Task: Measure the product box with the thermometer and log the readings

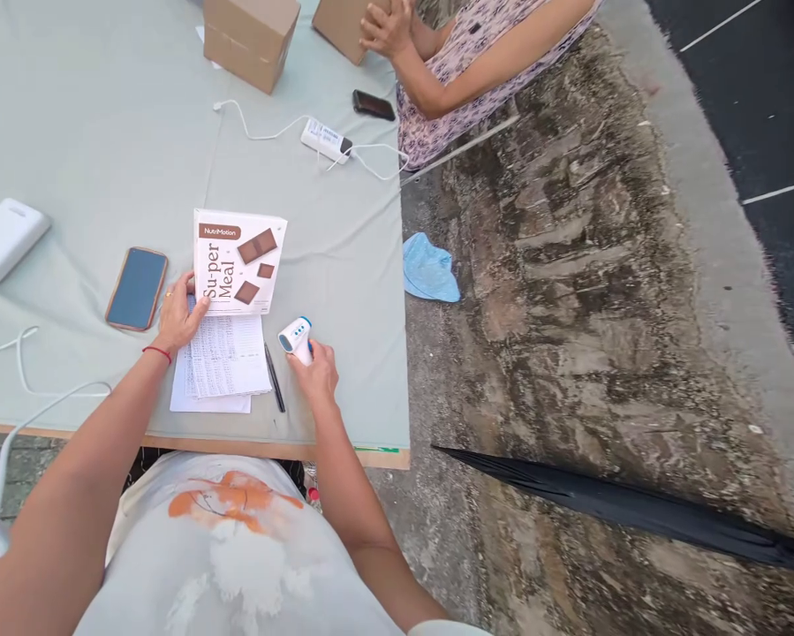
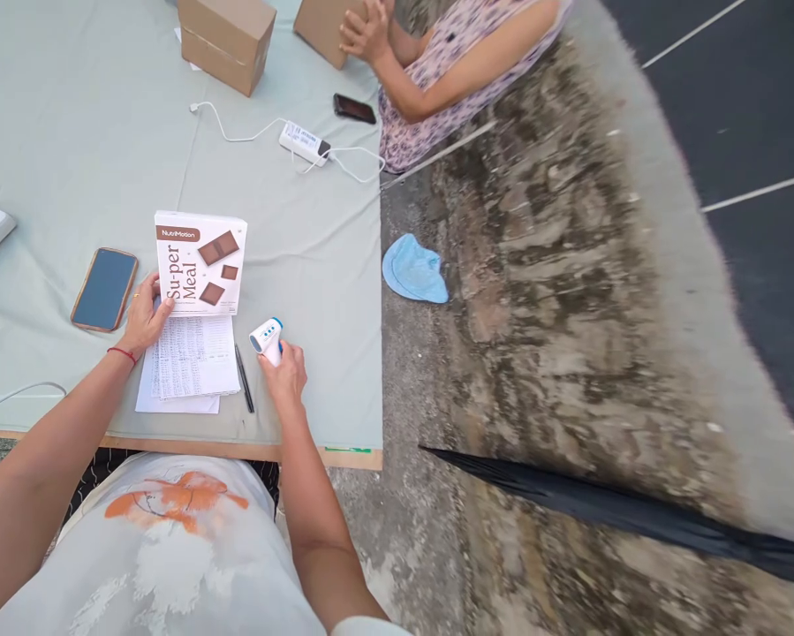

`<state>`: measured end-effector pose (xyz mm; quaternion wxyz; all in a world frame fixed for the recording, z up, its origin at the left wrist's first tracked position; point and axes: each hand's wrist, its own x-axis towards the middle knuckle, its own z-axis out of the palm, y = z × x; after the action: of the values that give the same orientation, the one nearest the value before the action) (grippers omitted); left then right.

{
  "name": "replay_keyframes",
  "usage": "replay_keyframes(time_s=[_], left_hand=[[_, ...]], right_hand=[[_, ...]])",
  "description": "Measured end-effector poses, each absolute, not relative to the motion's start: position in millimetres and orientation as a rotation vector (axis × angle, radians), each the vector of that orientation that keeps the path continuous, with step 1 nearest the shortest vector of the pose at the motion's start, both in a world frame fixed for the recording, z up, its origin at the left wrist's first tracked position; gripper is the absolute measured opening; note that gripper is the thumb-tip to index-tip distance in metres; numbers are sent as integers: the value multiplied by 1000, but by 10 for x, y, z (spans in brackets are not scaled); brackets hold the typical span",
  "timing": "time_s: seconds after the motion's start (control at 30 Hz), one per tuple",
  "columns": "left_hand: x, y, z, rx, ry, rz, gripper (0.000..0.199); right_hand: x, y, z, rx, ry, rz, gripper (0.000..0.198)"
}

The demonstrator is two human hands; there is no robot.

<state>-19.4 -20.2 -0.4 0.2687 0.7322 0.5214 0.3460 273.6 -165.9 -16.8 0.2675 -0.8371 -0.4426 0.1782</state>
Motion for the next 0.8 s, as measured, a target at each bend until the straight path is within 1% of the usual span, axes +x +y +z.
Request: replay_keyframes(time_s=[0.03,0.1,0.17,0.2,0.27,0.33,0.43,0.5,0.6,0.8], left_hand=[[-189,-207,0,1974,1407,938,84],[-181,-215,8,1970,1408,947,87],[-174,-222,15,1964,1402,950,89],[-171,-224,19,1962,1398,949,89],[-166,-230,29,1956,1390,943,91],[-160,-238,43,1949,1391,930,93],[-151,-253,66,1945,1399,917,95],[-146,-261,77,1947,1394,919,95],[-139,-267,77,1959,1384,934,93],[-127,-263,56,1965,1386,941,90]], right_hand=[[2719,-1684,-166,-2225,-1224,411,49],[2660,-1738,-141,-2121,-1270,324,38],[2571,-1802,-111,-2006,-1312,392,25],[2522,-1835,-99,-1958,-1335,470,22],[2429,-1891,-82,-1894,-1375,625,23],[2370,-1924,-58,-1869,-1397,713,29],[2377,-1928,26,-1853,-1417,768,34],[2429,-1913,119,-1819,-1395,780,33],[2489,-1879,277,-1678,-1245,864,31],[2266,-1815,461,-1332,-815,1319,40]])
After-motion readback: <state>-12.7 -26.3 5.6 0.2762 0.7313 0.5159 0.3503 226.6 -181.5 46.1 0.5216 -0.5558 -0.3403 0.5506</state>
